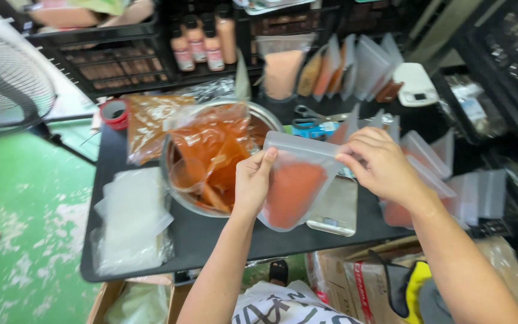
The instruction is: Scooping orange powder from a large bowl into small plastic bags using a spoon and weighing them.
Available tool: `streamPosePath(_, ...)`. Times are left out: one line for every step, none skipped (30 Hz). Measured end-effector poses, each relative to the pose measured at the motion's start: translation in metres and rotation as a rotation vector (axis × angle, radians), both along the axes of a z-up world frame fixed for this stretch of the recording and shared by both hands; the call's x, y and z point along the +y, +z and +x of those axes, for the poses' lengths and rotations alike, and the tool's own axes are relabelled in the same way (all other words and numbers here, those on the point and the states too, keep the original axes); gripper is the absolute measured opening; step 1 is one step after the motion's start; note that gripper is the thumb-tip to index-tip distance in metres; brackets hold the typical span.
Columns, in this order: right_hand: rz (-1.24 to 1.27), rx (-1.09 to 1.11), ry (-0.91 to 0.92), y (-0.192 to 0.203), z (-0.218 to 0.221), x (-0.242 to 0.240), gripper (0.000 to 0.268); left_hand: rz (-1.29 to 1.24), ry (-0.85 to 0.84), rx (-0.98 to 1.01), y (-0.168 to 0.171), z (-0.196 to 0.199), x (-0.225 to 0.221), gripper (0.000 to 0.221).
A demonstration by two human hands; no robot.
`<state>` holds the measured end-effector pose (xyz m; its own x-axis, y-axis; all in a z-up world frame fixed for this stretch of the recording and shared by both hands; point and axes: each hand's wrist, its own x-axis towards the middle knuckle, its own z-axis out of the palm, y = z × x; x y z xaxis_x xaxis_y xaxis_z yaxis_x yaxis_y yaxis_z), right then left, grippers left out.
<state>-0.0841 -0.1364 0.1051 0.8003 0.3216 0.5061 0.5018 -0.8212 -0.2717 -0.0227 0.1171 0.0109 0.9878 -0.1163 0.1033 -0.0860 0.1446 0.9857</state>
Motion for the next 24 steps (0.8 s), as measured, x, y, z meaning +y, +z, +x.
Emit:
streamPosePath(0.001, -0.004, 0.028, 0.005, -0.001, 0.012, 0.011, 0.001, 0.028, -0.004, 0.027, -0.012, 0.011, 0.034)
streamPosePath(0.047, -0.023, 0.049, 0.012, 0.000, 0.024, 0.011, -0.038, 0.051, -0.006, 0.055, -0.022, 0.022, 0.032)
streamPosePath(0.093, -0.040, 0.070, 0.019, 0.002, 0.038, 0.011, -0.077, 0.073, -0.009, 0.082, -0.033, 0.034, 0.030)
streamPosePath(0.095, -0.042, 0.112, 0.028, 0.001, 0.056, 0.011, -0.076, 0.115, -0.014, 0.085, -0.034, 0.051, 0.030)
streamPosePath(0.132, -0.045, 0.110, 0.037, 0.000, 0.076, 0.013, -0.092, 0.060, -0.041, 0.087, -0.035, 0.069, 0.030)
streamPosePath(0.172, -0.052, 0.105, 0.045, -0.002, 0.097, 0.015, -0.104, 0.003, -0.074, 0.089, -0.036, 0.090, 0.036)
streamPosePath(0.177, -0.057, 0.144, 0.042, 0.005, 0.114, 0.015, -0.099, 0.041, -0.084, 0.089, -0.037, 0.109, 0.036)
streamPosePath(0.248, -0.025, 0.155, 0.039, 0.007, 0.131, 0.015, -0.062, 0.093, -0.101, 0.090, -0.039, 0.127, 0.036)
streamPosePath(0.318, 0.009, 0.165, 0.036, 0.010, 0.149, 0.015, -0.025, 0.145, -0.118, 0.090, -0.042, 0.146, 0.036)
streamPosePath(0.322, 0.011, 0.188, 0.027, 0.015, 0.170, 0.015, -0.020, 0.167, -0.121, 0.085, -0.043, 0.167, 0.036)
streamPosePath(0.418, 0.143, 0.196, 0.018, 0.019, 0.191, 0.010, -0.016, 0.205, -0.128, 0.079, -0.045, 0.189, 0.034)
streamPosePath(0.507, 0.274, 0.202, 0.012, 0.024, 0.211, 0.012, -0.014, 0.243, -0.139, 0.075, -0.045, 0.210, 0.033)
streamPosePath(0.506, 0.274, 0.225, 0.007, 0.027, 0.238, 0.012, -0.011, 0.264, -0.145, 0.086, -0.052, 0.230, 0.033)
streamPosePath(0.575, 0.268, 0.280, 0.001, 0.028, 0.264, 0.007, -0.044, 0.324, -0.160, 0.094, -0.063, 0.249, 0.029)
streamPosePath(0.645, 0.263, 0.335, -0.006, 0.028, 0.291, 0.003, -0.077, 0.384, -0.175, 0.101, -0.073, 0.269, 0.035)
streamPosePath(0.640, 0.290, 0.358, -0.010, 0.028, 0.313, 0.003, -0.075, 0.416, -0.158, 0.099, -0.080, 0.293, 0.035)
streamPosePath(0.597, 0.288, 0.383, -0.015, 0.028, 0.335, 0.006, -0.023, 0.433, -0.184, 0.096, -0.088, 0.318, 0.035)
streamPosePath(0.555, 0.291, 0.411, -0.022, 0.025, 0.358, 0.009, 0.030, 0.452, -0.202, 0.091, -0.099, 0.342, 0.035)
streamPosePath(0.550, 0.324, 0.436, -0.031, 0.018, 0.383, 0.009, 0.033, 0.485, -0.178, 0.073, -0.111, 0.369, 0.035)
streamPosePath(0.556, 0.369, 0.493, -0.036, 0.013, 0.406, 0.010, 0.076, 0.473, -0.145, 0.058, -0.119, 0.394, 0.030)
streamPosePath(0.562, 0.415, 0.548, -0.042, 0.008, 0.427, 0.012, 0.118, 0.460, -0.110, 0.043, -0.127, 0.419, 0.026)
streamPosePath(0.557, 0.439, 0.556, -0.054, 0.001, 0.451, 0.012, 0.115, 0.474, -0.089, 0.011, -0.139, 0.446, 0.026)
streamPosePath(0.533, 0.516, 0.610, -0.066, -0.007, 0.472, 0.012, 0.151, 0.485, -0.019, -0.020, -0.153, 0.472, 0.024)
streamPosePath(0.508, 0.592, 0.664, -0.077, -0.015, 0.493, 0.012, 0.186, 0.495, 0.052, -0.051, -0.167, 0.496, 0.023)
